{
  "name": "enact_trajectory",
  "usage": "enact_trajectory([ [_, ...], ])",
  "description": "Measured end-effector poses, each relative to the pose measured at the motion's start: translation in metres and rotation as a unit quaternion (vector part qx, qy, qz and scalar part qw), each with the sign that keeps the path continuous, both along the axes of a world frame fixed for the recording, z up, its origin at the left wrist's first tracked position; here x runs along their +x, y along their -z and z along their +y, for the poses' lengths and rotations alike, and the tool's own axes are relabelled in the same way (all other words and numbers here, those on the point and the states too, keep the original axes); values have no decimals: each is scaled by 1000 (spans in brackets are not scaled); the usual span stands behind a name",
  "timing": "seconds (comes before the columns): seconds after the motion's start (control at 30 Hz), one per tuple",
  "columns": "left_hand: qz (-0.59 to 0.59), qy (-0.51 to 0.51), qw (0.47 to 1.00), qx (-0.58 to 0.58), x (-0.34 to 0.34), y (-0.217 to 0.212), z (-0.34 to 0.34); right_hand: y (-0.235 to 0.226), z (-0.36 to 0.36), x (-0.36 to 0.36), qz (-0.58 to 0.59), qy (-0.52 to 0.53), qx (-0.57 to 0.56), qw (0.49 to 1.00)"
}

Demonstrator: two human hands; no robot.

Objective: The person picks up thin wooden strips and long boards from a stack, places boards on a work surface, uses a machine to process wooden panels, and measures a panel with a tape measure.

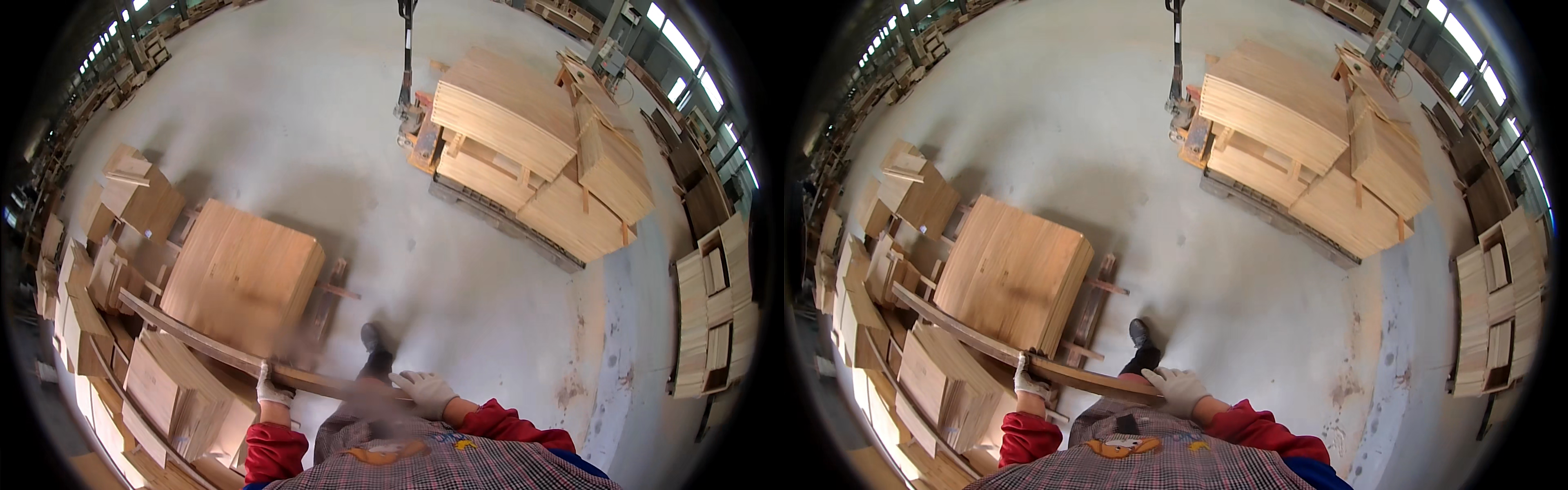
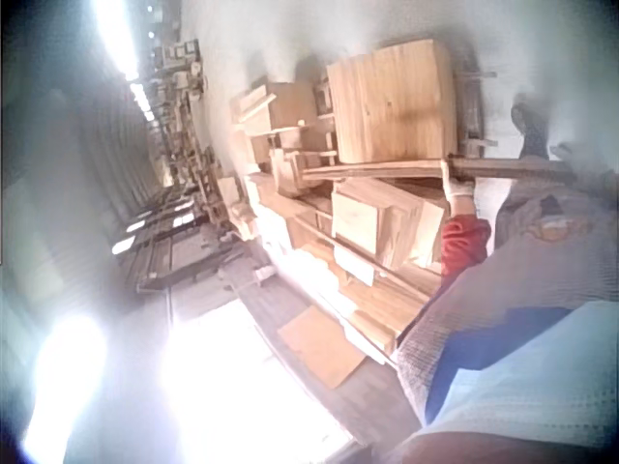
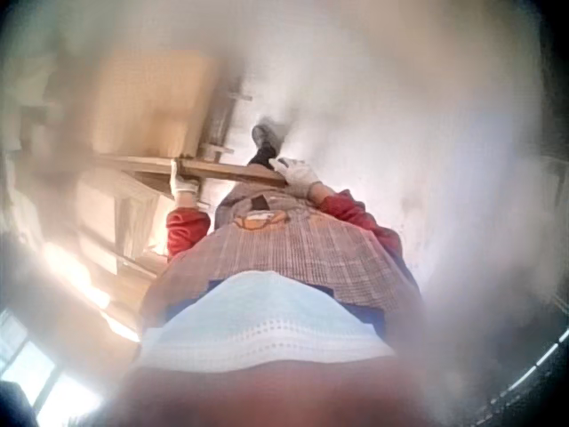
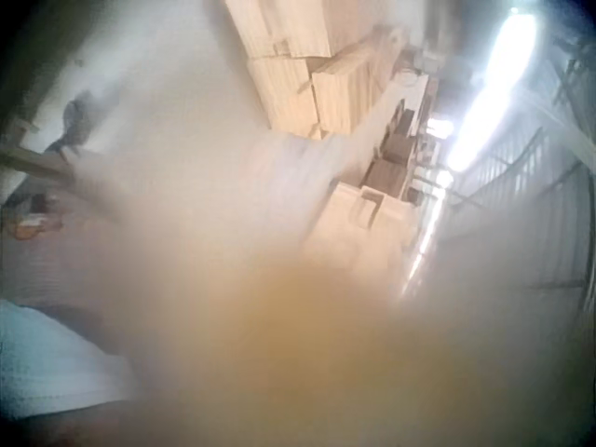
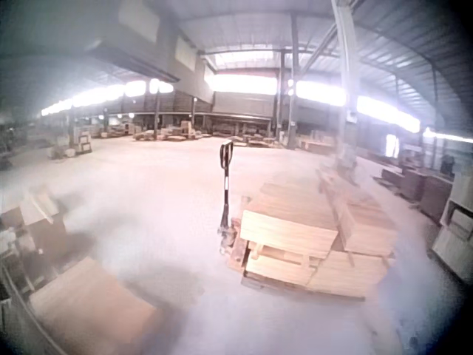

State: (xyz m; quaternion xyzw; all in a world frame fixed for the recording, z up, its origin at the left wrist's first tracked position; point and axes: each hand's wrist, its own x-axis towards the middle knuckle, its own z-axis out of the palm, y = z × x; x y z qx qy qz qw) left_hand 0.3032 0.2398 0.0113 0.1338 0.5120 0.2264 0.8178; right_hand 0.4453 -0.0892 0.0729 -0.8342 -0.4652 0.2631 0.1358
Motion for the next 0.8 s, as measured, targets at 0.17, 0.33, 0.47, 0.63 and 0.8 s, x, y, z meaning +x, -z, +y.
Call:
enact_trajectory([
  [0.17,-90,-34,995,-5,121,37,38,-11,53,144,123,60,-95,986],
  [0.33,-107,-39,993,-41,263,32,83,-32,87,258,-68,92,-4,993],
  [0.47,-112,-10,993,-44,389,-48,99,-22,114,338,-92,139,8,986],
  [0.63,-86,-49,992,-72,520,-61,133,9,151,477,-59,121,-8,991],
  [0.8,-62,-104,993,17,599,-60,186,-20,234,604,-129,60,-80,987],
])
